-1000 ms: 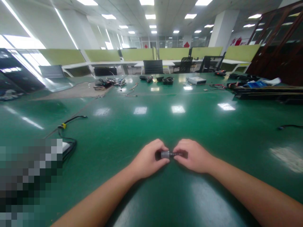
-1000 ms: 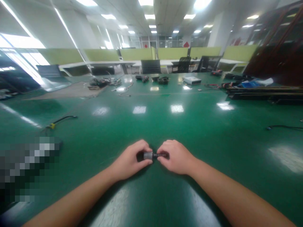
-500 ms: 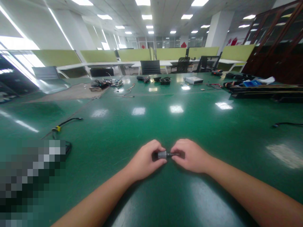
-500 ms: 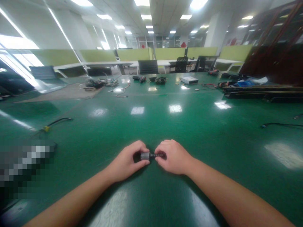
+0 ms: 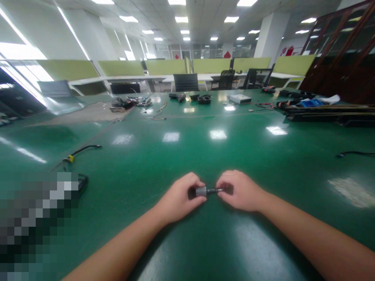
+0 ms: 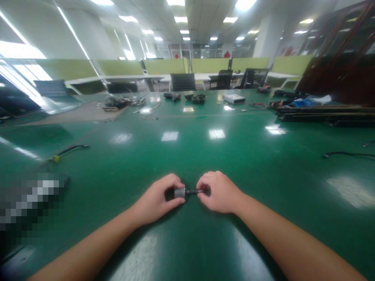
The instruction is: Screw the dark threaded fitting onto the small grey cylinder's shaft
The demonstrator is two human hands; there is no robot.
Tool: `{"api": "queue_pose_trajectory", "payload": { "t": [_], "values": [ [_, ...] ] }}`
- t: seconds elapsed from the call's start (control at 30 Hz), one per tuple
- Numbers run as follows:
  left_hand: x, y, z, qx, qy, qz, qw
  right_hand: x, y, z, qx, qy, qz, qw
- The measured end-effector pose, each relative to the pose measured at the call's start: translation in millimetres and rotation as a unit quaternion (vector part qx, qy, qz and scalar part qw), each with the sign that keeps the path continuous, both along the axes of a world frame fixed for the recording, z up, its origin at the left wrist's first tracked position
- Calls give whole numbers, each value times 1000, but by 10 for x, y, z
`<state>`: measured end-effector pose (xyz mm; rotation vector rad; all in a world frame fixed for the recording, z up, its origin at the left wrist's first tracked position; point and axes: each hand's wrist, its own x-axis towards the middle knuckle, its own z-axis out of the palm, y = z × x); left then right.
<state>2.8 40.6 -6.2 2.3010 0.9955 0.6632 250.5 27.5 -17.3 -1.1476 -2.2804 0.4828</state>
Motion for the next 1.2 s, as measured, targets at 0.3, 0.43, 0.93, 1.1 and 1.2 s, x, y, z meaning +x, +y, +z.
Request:
{"api": "queue_pose_trajectory", "payload": {
  "t": [0.3, 0.43, 0.93, 1.1, 1.2],
  "values": [
    [0, 0, 18, -1, 4, 2, 1000, 45, 9, 14, 14, -7, 0, 1000],
    [-2, -2, 22, 1, 2, 7, 1000, 110, 42, 17, 11, -12, 3, 1000],
    [-19, 5, 15, -1, 3, 6, 1000, 267, 143, 39, -61, 36, 38, 997],
    [-8, 8, 5, -1, -3, 12, 1000, 86, 102, 9, -59, 39, 30, 997],
    [8, 0, 2, 7, -2, -3, 1000, -89, 38, -16, -18, 20, 46, 999]
  ]
}}
